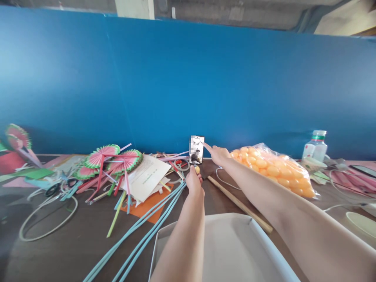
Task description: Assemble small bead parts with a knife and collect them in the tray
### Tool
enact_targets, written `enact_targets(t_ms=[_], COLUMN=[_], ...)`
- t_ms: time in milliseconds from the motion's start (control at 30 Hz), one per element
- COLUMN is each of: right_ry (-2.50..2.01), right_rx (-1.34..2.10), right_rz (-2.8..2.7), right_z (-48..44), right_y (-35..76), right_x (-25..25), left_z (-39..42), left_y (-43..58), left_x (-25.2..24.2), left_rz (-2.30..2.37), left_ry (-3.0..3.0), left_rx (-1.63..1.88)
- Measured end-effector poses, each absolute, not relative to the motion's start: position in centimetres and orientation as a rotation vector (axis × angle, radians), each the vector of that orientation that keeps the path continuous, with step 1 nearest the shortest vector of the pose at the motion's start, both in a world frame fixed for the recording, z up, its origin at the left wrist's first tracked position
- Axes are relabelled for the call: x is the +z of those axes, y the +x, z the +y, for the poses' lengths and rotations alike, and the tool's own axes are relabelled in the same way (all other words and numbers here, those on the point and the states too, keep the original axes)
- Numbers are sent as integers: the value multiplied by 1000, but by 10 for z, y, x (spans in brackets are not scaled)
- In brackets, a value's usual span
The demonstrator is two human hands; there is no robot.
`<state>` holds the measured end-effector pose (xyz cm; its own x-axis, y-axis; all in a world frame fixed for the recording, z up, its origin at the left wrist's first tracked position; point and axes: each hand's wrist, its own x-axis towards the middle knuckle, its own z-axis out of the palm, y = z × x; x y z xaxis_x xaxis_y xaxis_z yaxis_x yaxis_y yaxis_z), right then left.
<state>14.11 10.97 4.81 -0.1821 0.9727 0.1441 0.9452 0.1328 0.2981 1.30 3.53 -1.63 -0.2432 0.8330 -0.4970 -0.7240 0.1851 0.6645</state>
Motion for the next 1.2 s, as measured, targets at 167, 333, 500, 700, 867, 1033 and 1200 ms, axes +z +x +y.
enact_targets(t_ms=[167,333,500,700,867,1033,1200], right_ry=[1786,1629,1682,1828,1867,1863,1831], right_rx=[509,518,521,530,487,444,434], right_rz=[2310,2355,2330,2311,2307,2326,2354], right_z=[106,103,109,114,112,112,109], right_y=[138,132,128,133,135,136,135], right_x=[39,33,35,42,43,36,30], left_z=[35,37,38,35,36,38,38], left_y=[13,13,14,13,14,14,13], left_x=[-16,-19,-20,-16,-18,-21,-18], left_rz=[1064,1063,1061,1077,1069,1059,1082], left_ry=[129,144,166,144,145,151,144], left_rx=[1467,1474,1465,1458,1465,1468,1453])
